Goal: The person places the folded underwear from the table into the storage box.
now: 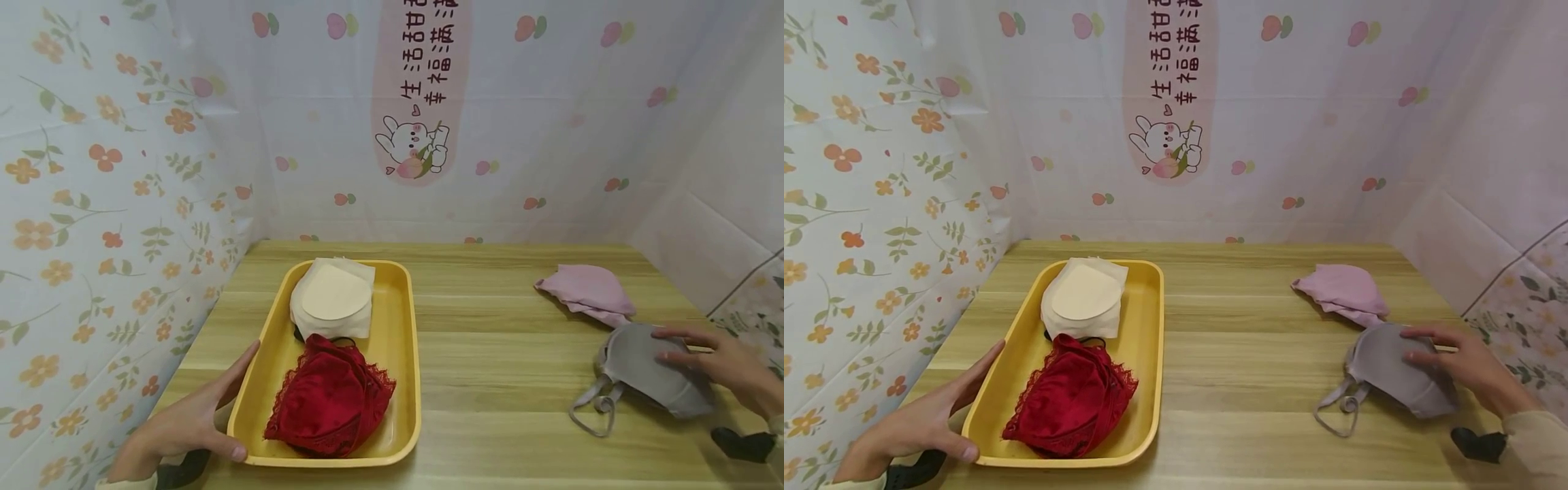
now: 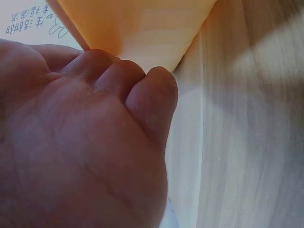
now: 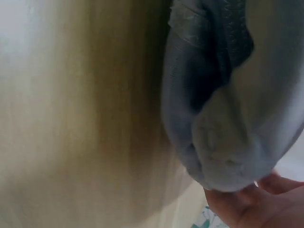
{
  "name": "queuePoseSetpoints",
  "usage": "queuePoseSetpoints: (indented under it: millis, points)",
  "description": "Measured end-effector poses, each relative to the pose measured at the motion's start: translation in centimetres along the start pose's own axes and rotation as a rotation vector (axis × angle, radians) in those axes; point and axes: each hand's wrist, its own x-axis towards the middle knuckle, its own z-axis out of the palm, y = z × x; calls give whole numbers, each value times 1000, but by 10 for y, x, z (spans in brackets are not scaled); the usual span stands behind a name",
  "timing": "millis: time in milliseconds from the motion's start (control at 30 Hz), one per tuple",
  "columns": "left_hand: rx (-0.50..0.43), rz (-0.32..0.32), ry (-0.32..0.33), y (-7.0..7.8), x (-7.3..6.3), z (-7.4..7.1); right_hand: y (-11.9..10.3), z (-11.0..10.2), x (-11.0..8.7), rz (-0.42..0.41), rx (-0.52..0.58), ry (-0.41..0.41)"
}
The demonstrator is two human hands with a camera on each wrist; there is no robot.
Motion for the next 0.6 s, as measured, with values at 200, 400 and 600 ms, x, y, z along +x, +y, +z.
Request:
queuePoseSetpoints:
  millis: [200, 400, 600]
  points:
    - [40, 37, 2, -5, -1, 1, 5, 6, 0, 36, 6, -40]
    - [6, 3, 6, 0, -2, 1, 6, 8, 2, 101, 58, -110]
    - [5, 5, 11, 3, -2, 1, 2, 7, 4, 147, 93, -162]
